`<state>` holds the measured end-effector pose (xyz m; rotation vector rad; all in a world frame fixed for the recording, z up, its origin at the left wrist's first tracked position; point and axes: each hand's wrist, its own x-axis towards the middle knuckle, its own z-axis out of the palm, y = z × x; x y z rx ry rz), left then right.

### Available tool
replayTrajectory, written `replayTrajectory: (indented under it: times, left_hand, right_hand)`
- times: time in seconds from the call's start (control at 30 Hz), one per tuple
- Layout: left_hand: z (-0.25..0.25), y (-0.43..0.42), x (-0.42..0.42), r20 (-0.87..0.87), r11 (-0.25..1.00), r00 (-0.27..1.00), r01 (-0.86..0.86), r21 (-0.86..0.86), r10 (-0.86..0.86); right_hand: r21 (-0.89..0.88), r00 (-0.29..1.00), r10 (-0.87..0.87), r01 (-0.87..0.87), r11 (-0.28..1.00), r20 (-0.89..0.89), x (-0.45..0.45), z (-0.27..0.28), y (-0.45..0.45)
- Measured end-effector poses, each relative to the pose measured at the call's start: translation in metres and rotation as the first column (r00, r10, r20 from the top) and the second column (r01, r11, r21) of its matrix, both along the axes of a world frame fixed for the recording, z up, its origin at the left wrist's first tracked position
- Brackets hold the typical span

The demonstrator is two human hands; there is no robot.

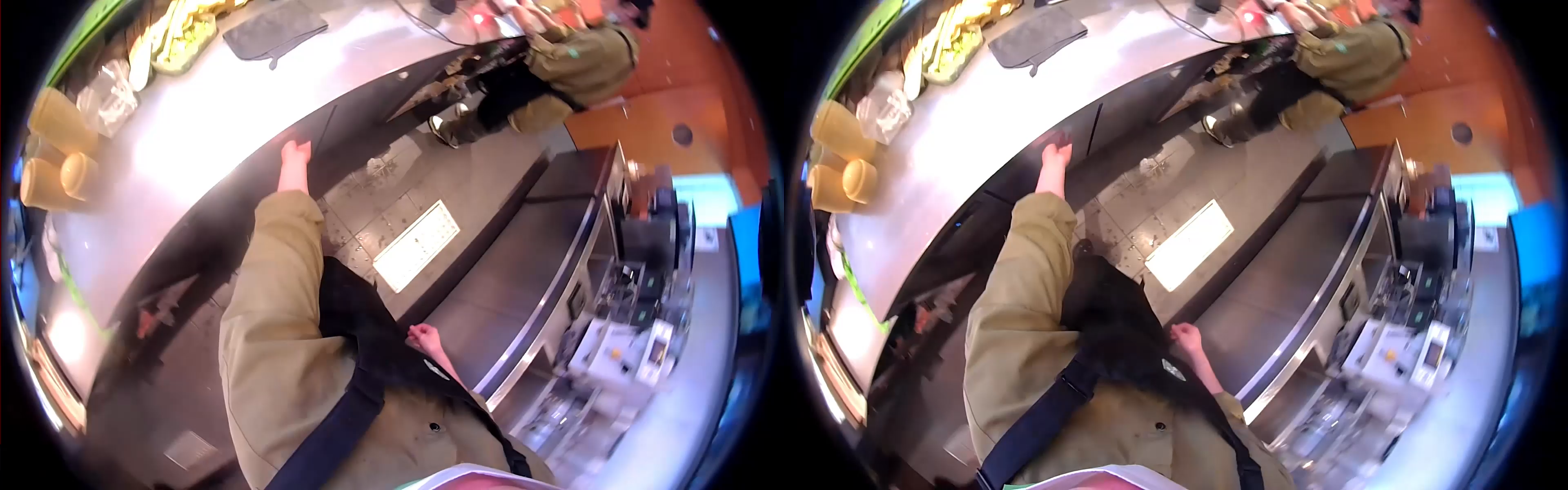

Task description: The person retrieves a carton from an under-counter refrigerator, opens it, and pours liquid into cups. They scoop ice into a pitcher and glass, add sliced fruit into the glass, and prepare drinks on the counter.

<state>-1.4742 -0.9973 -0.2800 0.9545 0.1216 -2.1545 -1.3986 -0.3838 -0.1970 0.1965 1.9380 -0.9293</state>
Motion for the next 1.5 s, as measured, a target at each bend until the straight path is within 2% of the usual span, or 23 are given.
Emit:
replayTrajectory:
  times: [0.07, 0.17, 0.23, 0.27, 0.33, 0.4, 0.47, 0.5, 0.53, 0.57, 0.6, 0.63, 0.7, 0.77, 0.83, 0.87, 0.93, 0.97, 1.07, 1.17, 1.2, 1.33, 1.5]
  left_hand:
    - [-0.007, -0.009, -0.013, -0.002, 0.997, 0.997, -0.075, 0.009, 0.075]
    - [-0.005, -0.012, -0.024, -0.038, 0.990, 0.989, -0.143, -0.013, 0.143]
    - [0.014, 0.015, -0.024, -0.040, 0.981, 0.981, -0.191, -0.043, 0.189]
    - [0.017, 0.041, -0.018, -0.004, 0.970, 0.971, -0.238, -0.044, 0.239]
    - [0.057, 0.111, 0.015, 0.313, 0.980, 0.929, -0.195, -0.042, 0.199]
    - [0.036, 0.170, 0.078, 0.811, 0.997, 0.581, 0.077, 0.031, -0.070]
    - [0.062, 0.193, 0.162, 0.936, 0.945, 0.263, 0.289, 0.156, -0.235]
    - [0.079, 0.188, 0.193, 0.936, 0.900, 0.031, 0.285, 0.329, -0.351]
    - [0.073, 0.191, 0.213, 0.949, 0.969, -0.287, 0.166, 0.184, -0.131]
    - [0.087, 0.180, 0.226, 0.902, 0.970, -0.412, 0.140, 0.200, -0.127]
    - [0.074, 0.172, 0.242, 0.710, 0.958, -0.696, 0.114, 0.263, -0.112]
    - [0.061, 0.166, 0.258, 0.485, 0.983, -0.865, 0.176, 0.050, 0.130]
    - [0.054, 0.151, 0.288, 0.386, 0.971, -0.891, 0.224, -0.086, 0.239]
    - [0.040, 0.139, 0.308, 0.319, 0.980, -0.927, 0.172, -0.098, 0.195]
    - [0.040, 0.139, 0.304, 0.279, 0.975, -0.941, 0.148, -0.165, 0.190]
    - [0.037, 0.142, 0.301, 0.261, 0.987, -0.953, 0.142, -0.075, 0.156]
    - [0.027, 0.138, 0.280, -0.005, 0.897, -0.973, 0.213, -0.387, 0.229]
    - [0.023, 0.140, 0.273, 0.022, 0.887, -0.967, 0.224, -0.404, 0.254]
    - [0.004, 0.145, 0.265, 0.026, 0.891, -0.975, 0.193, -0.411, 0.222]
    - [-0.006, 0.150, 0.254, 0.005, 0.891, -0.979, 0.182, -0.416, 0.202]
    - [-0.010, 0.151, 0.255, -0.003, 0.898, -0.984, 0.162, -0.409, 0.176]
    - [-0.014, 0.154, 0.239, -0.039, 0.913, -0.994, 0.106, -0.395, 0.099]
    - [-0.009, 0.149, 0.236, -0.031, 0.936, -0.999, -0.005, -0.352, -0.016]
  right_hand:
    - [0.121, 0.978, -0.193, 0.183, 0.976, 0.079, -0.051, 0.013, 0.005]
    - [0.139, 0.993, -0.070, 0.056, 0.989, 0.100, -0.134, 0.001, -0.005]
    - [0.103, 0.976, 0.193, -0.203, 0.974, 0.097, -0.196, -0.027, -0.036]
    - [0.236, 0.813, 0.580, -0.554, 0.798, -0.051, -0.233, -0.055, -0.045]
    - [0.456, 0.521, 0.854, -0.755, 0.471, -0.020, -0.278, -0.050, -0.110]
    - [0.395, 0.409, 0.882, -0.869, 0.298, 0.233, -0.305, -0.016, -0.194]
    - [0.345, 0.296, 0.832, -0.929, 0.136, 0.470, -0.335, -0.016, -0.251]
    - [0.273, 0.184, 0.842, -0.961, 0.045, 0.508, -0.353, -0.032, -0.274]
    - [0.299, 0.176, 0.827, -0.954, 0.010, 0.534, -0.365, -0.046, -0.296]
    - [0.269, 0.172, 0.853, -0.962, 0.039, 0.493, -0.381, -0.070, -0.313]
    - [0.270, 0.108, 0.904, -0.963, -0.008, 0.413, -0.382, -0.081, -0.339]
    - [0.295, 0.032, 0.931, -0.952, -0.082, 0.363, -0.380, -0.097, -0.365]
    - [0.346, -0.149, 0.961, -0.911, -0.225, 0.232, -0.360, -0.127, -0.414]
    - [0.501, -0.545, 0.836, -0.741, -0.447, -0.060, -0.323, -0.159, -0.467]
    - [0.484, -0.529, 0.765, -0.811, -0.330, -0.366, -0.282, -0.191, -0.515]
    - [0.452, -0.447, 0.792, -0.857, -0.246, -0.416, -0.269, -0.214, -0.540]
    - [0.228, -0.232, 0.592, -0.970, -0.082, -0.772, -0.237, -0.257, -0.586]
    - [0.081, -0.064, 0.647, -0.997, -0.003, -0.760, -0.229, -0.270, -0.611]
    - [-0.016, -0.023, 0.410, -0.996, -0.092, -0.912, -0.202, -0.285, -0.685]
    - [0.173, -0.173, 0.067, -0.985, 0.001, -0.983, -0.172, -0.263, -0.758]
    - [0.442, -0.473, -0.409, -0.880, 0.174, -0.780, -0.189, -0.287, -0.829]
    - [0.540, -0.600, -0.064, -0.758, 0.367, -0.798, -0.176, -0.230, -0.948]
    - [0.709, -0.730, 0.073, -0.629, 0.319, -0.680, -0.172, -0.201, -0.967]
